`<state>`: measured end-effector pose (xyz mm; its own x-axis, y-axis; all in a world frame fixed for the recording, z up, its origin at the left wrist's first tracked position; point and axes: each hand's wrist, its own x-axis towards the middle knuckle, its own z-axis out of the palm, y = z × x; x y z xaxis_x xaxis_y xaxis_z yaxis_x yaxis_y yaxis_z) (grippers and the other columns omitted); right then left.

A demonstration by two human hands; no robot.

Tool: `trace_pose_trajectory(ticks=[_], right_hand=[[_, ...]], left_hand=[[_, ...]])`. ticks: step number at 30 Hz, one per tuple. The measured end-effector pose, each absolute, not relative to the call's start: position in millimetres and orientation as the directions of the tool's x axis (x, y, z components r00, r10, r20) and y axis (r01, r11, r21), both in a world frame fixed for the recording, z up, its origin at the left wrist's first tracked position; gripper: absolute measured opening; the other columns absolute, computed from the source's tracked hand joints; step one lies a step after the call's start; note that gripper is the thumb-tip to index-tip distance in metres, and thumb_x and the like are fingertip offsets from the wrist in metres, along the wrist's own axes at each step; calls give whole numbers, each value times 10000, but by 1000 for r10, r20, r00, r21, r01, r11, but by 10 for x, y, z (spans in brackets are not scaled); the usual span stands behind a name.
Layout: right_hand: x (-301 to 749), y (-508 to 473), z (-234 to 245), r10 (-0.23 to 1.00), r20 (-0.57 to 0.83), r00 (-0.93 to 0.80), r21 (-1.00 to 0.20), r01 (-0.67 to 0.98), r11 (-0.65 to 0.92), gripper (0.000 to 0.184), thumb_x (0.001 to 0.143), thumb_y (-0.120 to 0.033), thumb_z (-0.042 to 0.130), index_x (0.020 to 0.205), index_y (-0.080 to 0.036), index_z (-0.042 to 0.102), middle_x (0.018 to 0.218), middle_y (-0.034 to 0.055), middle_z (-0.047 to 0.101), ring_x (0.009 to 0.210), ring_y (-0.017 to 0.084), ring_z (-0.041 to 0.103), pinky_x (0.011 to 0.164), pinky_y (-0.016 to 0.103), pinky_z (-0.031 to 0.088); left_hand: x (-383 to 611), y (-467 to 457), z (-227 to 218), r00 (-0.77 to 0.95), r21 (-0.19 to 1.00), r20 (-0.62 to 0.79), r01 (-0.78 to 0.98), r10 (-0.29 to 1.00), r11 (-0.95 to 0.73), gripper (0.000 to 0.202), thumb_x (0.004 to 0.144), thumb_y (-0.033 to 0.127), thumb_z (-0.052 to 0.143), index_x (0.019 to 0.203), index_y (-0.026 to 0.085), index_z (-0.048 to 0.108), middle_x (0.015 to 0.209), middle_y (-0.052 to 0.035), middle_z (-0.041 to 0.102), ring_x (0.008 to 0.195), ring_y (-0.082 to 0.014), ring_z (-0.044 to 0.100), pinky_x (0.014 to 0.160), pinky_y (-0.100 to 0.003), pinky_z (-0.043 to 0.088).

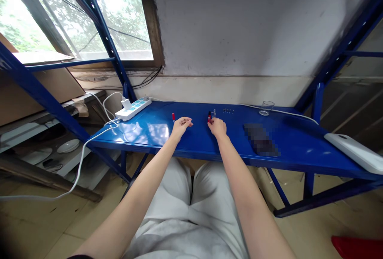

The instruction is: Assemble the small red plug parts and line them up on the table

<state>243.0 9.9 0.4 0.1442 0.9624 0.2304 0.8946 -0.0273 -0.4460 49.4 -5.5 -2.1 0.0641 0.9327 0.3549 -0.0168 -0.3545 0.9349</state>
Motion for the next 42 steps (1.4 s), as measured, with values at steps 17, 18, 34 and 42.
trace_pose_trajectory(ticks=[17, 18, 34, 42], right_hand=[[2559, 88, -47, 939, 222, 261, -565, 820, -94, 166, 778, -280, 551, 852, -163, 642, 808, 89, 658, 753, 201, 604, 578, 267, 405], [2569, 82, -46, 936, 221, 273, -573, 813, -102, 163, 780, -250, 540, 872, -161, 640, 829, 91, 661, 775, 204, 604, 587, 266, 407], [2513, 73, 46, 930, 199, 309, -473, 861, -185, 249, 770, -400, 570, 749, -185, 694, 715, 92, 660, 736, 229, 620, 595, 296, 410], [2511, 82, 47, 926, 213, 312, -439, 877, -194, 246, 771, -393, 571, 787, -187, 704, 752, 90, 673, 788, 234, 622, 662, 313, 418]], left_hand=[[494, -86, 6, 59, 939, 345, -31, 937, -344, 136, 741, 252, 591, 821, 151, 636, 719, -54, 651, 729, -157, 625, 751, -313, 483], [493, -81, 1, 57, 938, 345, -31, 937, -344, 136, 739, 254, 592, 816, 150, 636, 715, -53, 650, 729, -159, 625, 748, -314, 484], [492, -48, -29, 63, 935, 355, -28, 933, -354, 141, 749, 269, 583, 804, 152, 639, 714, -51, 648, 717, -151, 619, 740, -302, 482], [494, -27, -59, 63, 936, 353, -17, 933, -353, 152, 747, 274, 583, 814, 152, 644, 720, -55, 655, 715, -155, 621, 750, -316, 482]])
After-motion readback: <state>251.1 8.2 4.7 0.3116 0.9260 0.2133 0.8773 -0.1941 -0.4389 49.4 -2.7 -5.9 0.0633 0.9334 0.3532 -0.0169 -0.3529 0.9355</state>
